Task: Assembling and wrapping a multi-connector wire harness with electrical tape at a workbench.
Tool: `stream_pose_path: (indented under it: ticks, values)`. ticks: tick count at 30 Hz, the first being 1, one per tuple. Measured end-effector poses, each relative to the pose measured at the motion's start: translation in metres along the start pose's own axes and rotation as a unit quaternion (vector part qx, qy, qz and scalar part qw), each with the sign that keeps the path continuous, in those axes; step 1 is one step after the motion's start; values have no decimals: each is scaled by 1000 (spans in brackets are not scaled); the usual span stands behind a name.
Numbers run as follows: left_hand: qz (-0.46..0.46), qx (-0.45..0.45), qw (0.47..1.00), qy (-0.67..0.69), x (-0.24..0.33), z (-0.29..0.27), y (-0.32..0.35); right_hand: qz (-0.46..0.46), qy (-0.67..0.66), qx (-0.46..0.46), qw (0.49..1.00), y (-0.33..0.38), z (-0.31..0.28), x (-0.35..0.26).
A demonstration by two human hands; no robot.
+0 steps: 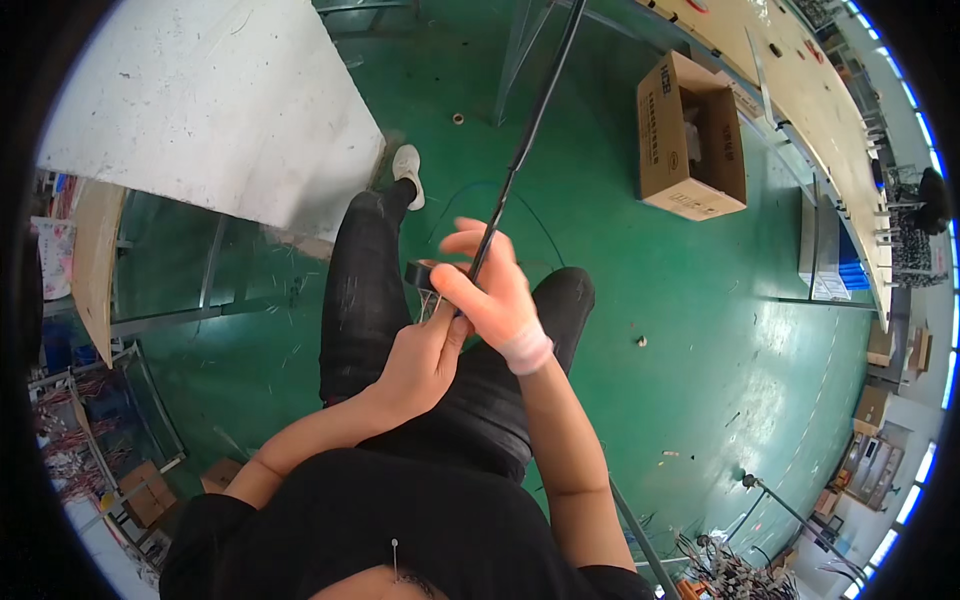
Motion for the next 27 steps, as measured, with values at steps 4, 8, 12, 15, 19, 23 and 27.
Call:
stream_pose_path:
  ticks: [4,8,12,15,19,23,27]
  values:
    - [38,-4,999,1,-11,-2,-7,-66,28,23,997,26,-7,22]
    - [40,-15,998,-39,-4,-1,13,-178,253,55,949,71,4,-47]
    - [37,-4,999,-9,-3,-1,10,-1,263,169,950,39,-8,-30]
    - [33,6,999,2,2,-3,5,-83,-4,61,995,11,9,-3]
    - [43,12,999,-12,-11,-7,11,-40,26,42,998,37,-2,17]
    - [66,1,997,-48,-3,-8,15,-128,291,82,944,66,-5,-30]
    - [59,-8,997,-49,-9,-6,14,-125,301,42,944,69,4,-57]
Point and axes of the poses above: each hand's wrist, its own y-axis away from the middle knuckle, its own z-axis out of the palm, x = y × z, the point moved 5 cm from there along -y, towards the middle knuckle, and after that the axes turned 4 degrees about y, right-handed, at the moved point
